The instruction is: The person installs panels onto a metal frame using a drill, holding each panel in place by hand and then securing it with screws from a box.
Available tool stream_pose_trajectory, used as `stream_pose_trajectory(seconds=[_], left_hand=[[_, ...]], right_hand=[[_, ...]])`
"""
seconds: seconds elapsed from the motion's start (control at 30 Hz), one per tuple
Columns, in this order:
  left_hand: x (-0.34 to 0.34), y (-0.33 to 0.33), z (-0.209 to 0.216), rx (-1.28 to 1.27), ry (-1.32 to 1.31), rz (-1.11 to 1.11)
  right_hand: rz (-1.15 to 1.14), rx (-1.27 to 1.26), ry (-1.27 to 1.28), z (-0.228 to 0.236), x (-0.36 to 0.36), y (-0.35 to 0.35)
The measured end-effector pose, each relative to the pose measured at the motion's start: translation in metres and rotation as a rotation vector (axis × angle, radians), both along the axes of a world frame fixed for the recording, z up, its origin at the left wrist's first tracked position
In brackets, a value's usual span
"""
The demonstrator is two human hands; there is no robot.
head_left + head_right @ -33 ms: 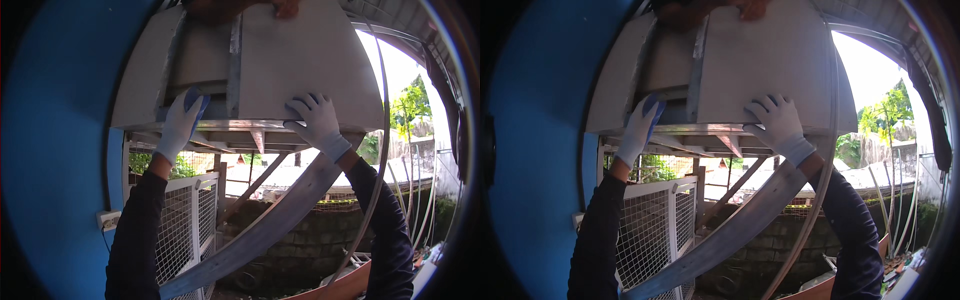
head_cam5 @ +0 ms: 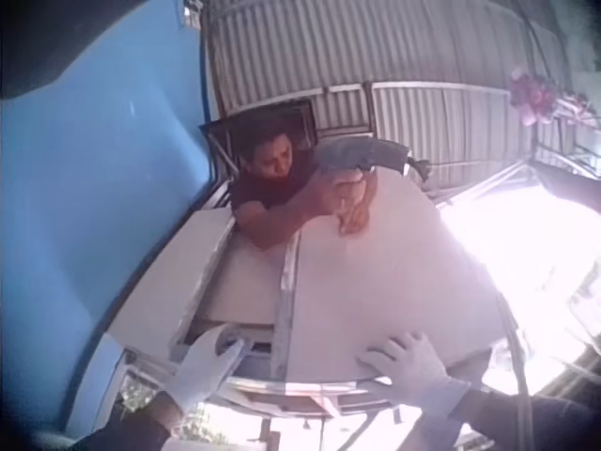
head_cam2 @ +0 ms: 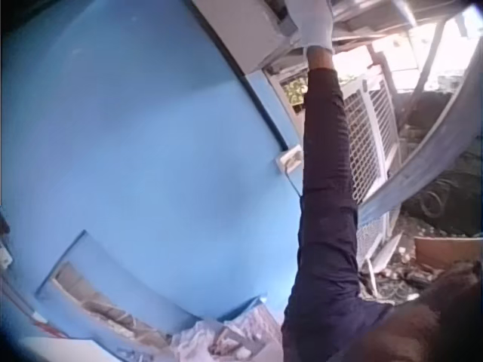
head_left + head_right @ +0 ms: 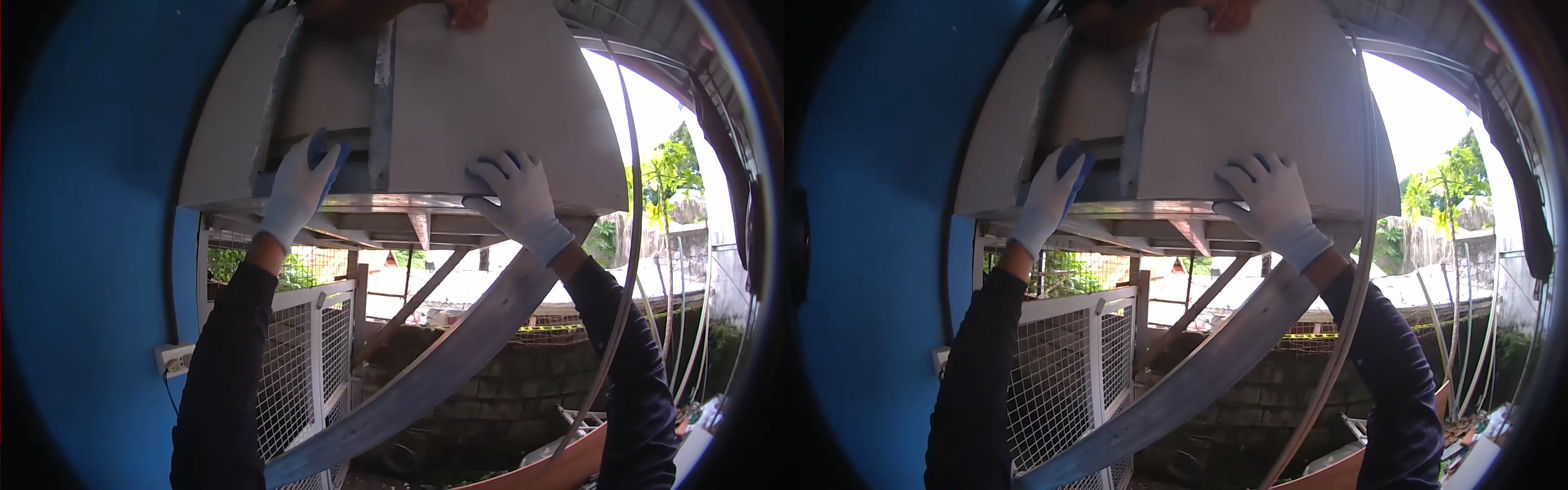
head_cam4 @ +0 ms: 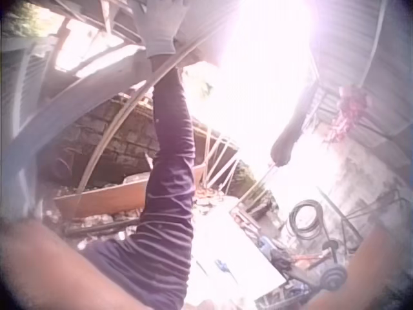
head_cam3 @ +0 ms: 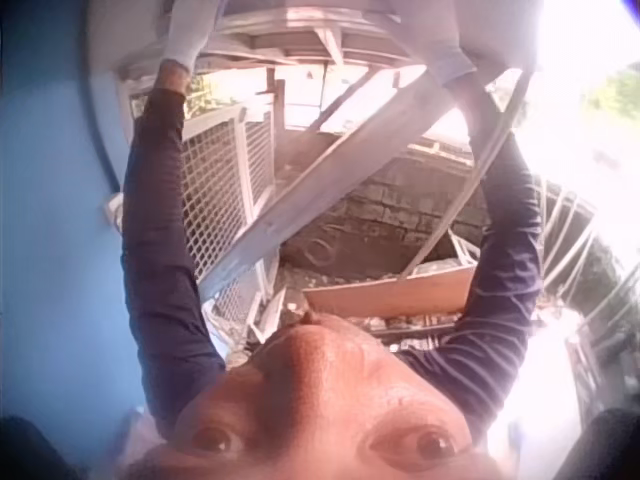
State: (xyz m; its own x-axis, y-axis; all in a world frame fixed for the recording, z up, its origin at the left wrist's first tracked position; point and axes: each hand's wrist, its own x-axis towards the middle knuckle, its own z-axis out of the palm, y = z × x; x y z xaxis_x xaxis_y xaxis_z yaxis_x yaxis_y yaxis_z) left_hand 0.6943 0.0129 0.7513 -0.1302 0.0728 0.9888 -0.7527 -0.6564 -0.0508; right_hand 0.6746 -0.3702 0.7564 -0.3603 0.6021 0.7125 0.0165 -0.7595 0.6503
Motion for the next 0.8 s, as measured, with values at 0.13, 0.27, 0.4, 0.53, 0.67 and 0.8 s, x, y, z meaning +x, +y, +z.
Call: stream_pose_trajectory(seconds=[0.13,0.27,0.4,0.53,0.67,0.8], left_hand=[[0.011,-0.036,0.055,0.14,0.173,0.016],[0.006,-0.065,0.069,0.232,0.534,0.322],[0.024,-0.064,0.073,0.328,0.488,0.512],[0.029,-0.066,0.063,0.324,0.362,0.589],[0.031,-0.071,0.061,0.27,0.294,0.596],[0.031,-0.07,0.063,0.176,0.375,0.492]], right_hand=[[-0.022,-0.003,-0.016,0.001,0.003,-0.005],[-0.031,-0.004,-0.029,0.0,0.004,-0.001],[-0.034,-0.007,-0.039,0.001,0.0,-0.002],[-0.036,0.019,0.019,-0.001,0.006,-0.002],[-0.042,-0.002,0.002,0.001,0.002,-0.004],[-0.044,0.009,0.005,0.0,0.002,0.0]])
